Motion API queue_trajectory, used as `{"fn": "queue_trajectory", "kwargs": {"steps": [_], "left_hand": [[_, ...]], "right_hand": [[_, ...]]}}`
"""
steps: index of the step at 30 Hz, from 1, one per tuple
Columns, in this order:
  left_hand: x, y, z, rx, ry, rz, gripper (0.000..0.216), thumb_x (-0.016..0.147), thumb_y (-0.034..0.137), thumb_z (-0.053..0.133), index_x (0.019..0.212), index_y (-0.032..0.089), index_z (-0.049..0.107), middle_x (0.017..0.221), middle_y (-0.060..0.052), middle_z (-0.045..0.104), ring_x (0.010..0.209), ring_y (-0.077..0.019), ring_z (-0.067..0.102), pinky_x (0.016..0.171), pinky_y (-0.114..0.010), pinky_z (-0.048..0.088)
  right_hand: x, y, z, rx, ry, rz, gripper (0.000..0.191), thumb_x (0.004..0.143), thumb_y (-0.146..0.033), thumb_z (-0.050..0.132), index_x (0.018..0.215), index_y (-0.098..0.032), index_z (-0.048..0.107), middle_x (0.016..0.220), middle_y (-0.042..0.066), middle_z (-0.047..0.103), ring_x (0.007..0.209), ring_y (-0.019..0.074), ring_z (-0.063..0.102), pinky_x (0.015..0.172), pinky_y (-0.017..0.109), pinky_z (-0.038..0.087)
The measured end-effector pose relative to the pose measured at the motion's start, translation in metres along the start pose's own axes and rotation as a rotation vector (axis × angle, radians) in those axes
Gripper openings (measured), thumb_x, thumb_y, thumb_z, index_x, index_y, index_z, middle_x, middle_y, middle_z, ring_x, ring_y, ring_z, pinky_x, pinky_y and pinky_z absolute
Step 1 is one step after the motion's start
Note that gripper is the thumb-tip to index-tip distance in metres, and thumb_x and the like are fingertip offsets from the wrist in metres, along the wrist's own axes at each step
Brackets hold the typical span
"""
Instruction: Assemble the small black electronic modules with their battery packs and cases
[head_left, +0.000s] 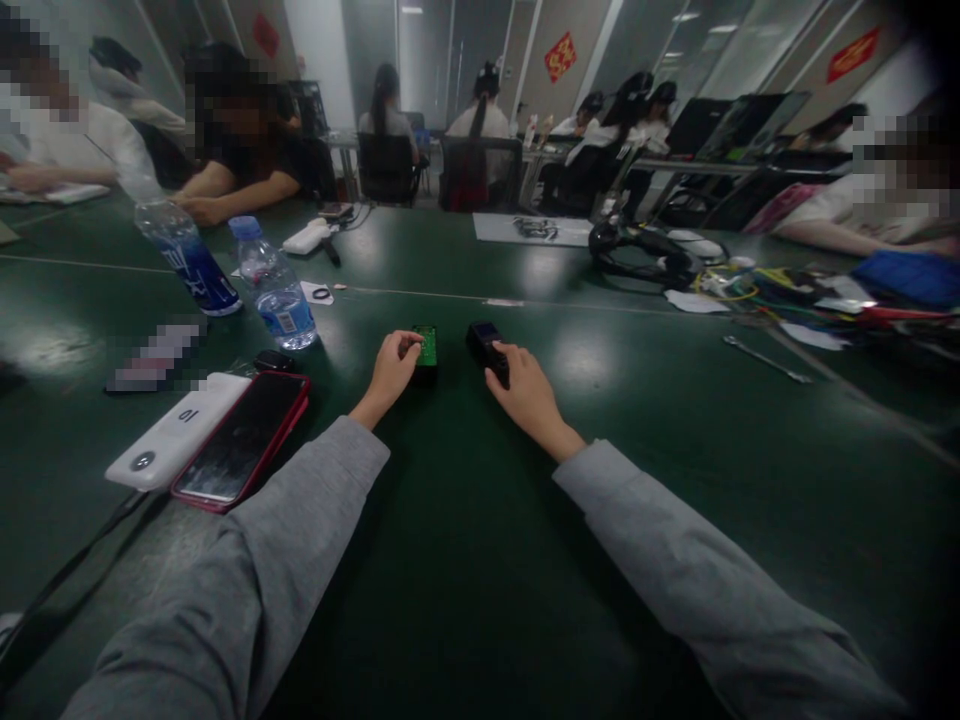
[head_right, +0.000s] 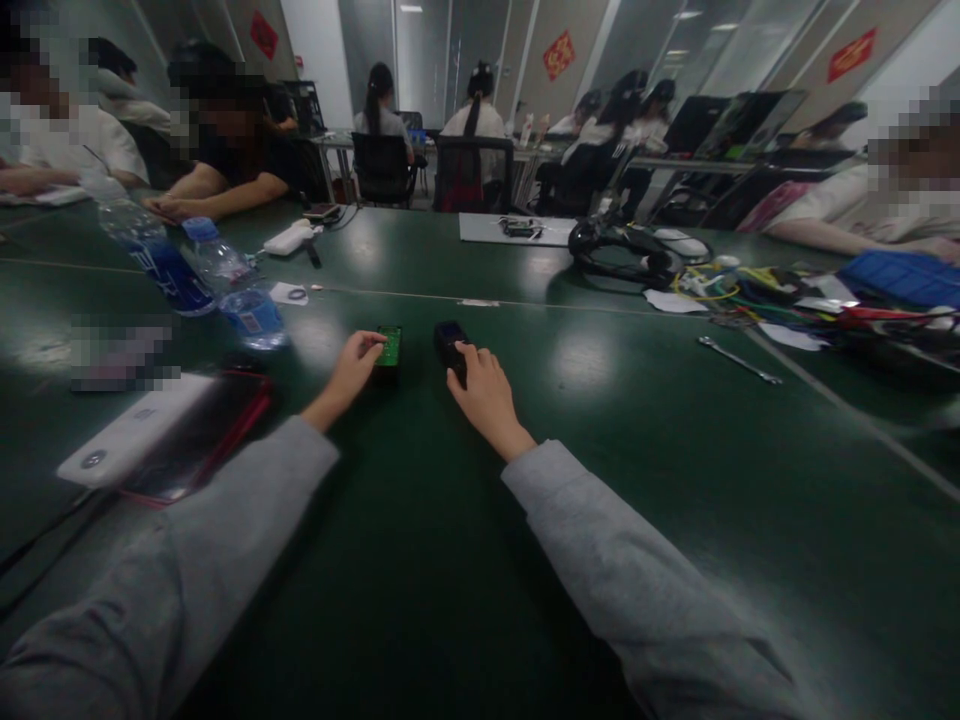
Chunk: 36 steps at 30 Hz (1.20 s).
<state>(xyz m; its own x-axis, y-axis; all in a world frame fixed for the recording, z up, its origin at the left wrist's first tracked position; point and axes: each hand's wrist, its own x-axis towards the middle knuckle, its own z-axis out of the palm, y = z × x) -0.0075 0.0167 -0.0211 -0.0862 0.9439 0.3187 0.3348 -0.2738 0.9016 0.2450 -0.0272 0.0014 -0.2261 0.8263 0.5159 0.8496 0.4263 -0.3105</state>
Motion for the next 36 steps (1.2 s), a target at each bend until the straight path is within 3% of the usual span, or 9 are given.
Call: {"fn": "queue_trajectory", "kwargs": {"steps": [6,12,14,17,23,26,30,32,36], "left_hand": [[-0.002,0.004,-0.001,-0.008,-0.021,-0.028,0.014,0.093,0.023,0.056,0.104,0.02,0.063,0.102,-0.006,0.06,0.09,-0.0188,0.058,0.079,-0.035,0.049],[-0.002,0.005,-0.001,0.001,-0.02,-0.024,0.014,0.092,0.021,0.055,0.103,0.02,0.063,0.1,-0.005,0.061,0.088,-0.0176,0.058,0.078,-0.033,0.048],[-0.002,0.005,-0.001,0.001,-0.019,-0.022,0.014,0.092,0.022,0.055,0.103,0.02,0.063,0.099,-0.005,0.061,0.088,-0.0175,0.058,0.079,-0.033,0.048],[-0.002,0.006,-0.001,-0.007,-0.012,-0.022,0.013,0.092,0.022,0.056,0.102,0.021,0.063,0.099,-0.005,0.061,0.09,-0.0177,0.058,0.08,-0.032,0.048],[-0.003,0.009,-0.001,0.009,0.004,-0.037,0.013,0.09,0.02,0.056,0.1,0.02,0.064,0.095,-0.005,0.059,0.086,-0.0175,0.057,0.079,-0.032,0.048],[-0.002,0.008,-0.001,0.009,-0.013,-0.032,0.014,0.092,0.022,0.056,0.102,0.021,0.064,0.098,-0.005,0.059,0.087,-0.0176,0.057,0.078,-0.033,0.048],[-0.001,0.005,-0.001,0.01,-0.012,-0.034,0.012,0.091,0.021,0.056,0.101,0.021,0.064,0.097,-0.004,0.06,0.087,-0.0172,0.058,0.079,-0.032,0.048],[-0.001,0.004,0.0,0.0,-0.015,-0.037,0.012,0.091,0.022,0.056,0.101,0.021,0.063,0.098,-0.004,0.06,0.087,-0.0171,0.058,0.079,-0.032,0.048],[-0.001,0.003,0.001,-0.03,-0.014,-0.027,0.012,0.092,0.023,0.056,0.101,0.021,0.063,0.099,-0.004,0.061,0.089,-0.017,0.058,0.082,-0.033,0.048]], "right_hand": [[-0.004,-0.004,-0.003,0.032,-0.003,-0.003,0.046,0.096,-0.04,0.048,0.134,-0.015,0.05,0.114,0.016,0.06,0.101,0.0315,0.06,0.084,0.05,0.054],[0.015,0.002,-0.038,0.14,0.562,0.014,0.038,0.099,-0.041,0.045,0.132,-0.021,0.049,0.126,0.013,0.056,0.12,0.0281,0.053,0.102,0.05,0.045],[0.018,0.012,-0.044,0.135,0.631,0.059,0.038,0.098,-0.043,0.047,0.129,-0.021,0.05,0.123,0.013,0.056,0.119,0.0277,0.054,0.101,0.05,0.045],[0.013,0.031,-0.037,0.097,0.566,0.162,0.038,0.095,-0.045,0.052,0.122,-0.019,0.055,0.117,0.013,0.059,0.109,0.0272,0.058,0.094,0.047,0.049],[0.0,0.055,-0.011,-0.008,0.238,0.315,0.036,0.087,-0.045,0.058,0.11,-0.017,0.058,0.105,0.013,0.063,0.09,0.0271,0.06,0.078,0.043,0.051],[0.001,0.053,-0.013,-0.107,0.242,0.248,0.035,0.089,-0.043,0.053,0.109,-0.015,0.058,0.105,0.015,0.061,0.1,0.0309,0.056,0.087,0.048,0.048],[0.001,0.037,-0.024,-0.154,0.418,0.114,0.028,0.095,-0.037,0.044,0.105,-0.015,0.06,0.107,0.015,0.058,0.107,0.0301,0.051,0.094,0.049,0.043],[-0.002,0.024,-0.026,-0.101,0.344,-0.005,0.026,0.098,-0.034,0.041,0.102,-0.017,0.06,0.099,0.011,0.06,0.096,0.0261,0.055,0.087,0.043,0.045],[-0.007,-0.003,-0.025,-0.055,0.049,-0.201,0.026,0.099,-0.034,0.042,0.109,-0.017,0.06,0.096,0.01,0.064,0.087,0.0228,0.059,0.077,0.037,0.048]]}}
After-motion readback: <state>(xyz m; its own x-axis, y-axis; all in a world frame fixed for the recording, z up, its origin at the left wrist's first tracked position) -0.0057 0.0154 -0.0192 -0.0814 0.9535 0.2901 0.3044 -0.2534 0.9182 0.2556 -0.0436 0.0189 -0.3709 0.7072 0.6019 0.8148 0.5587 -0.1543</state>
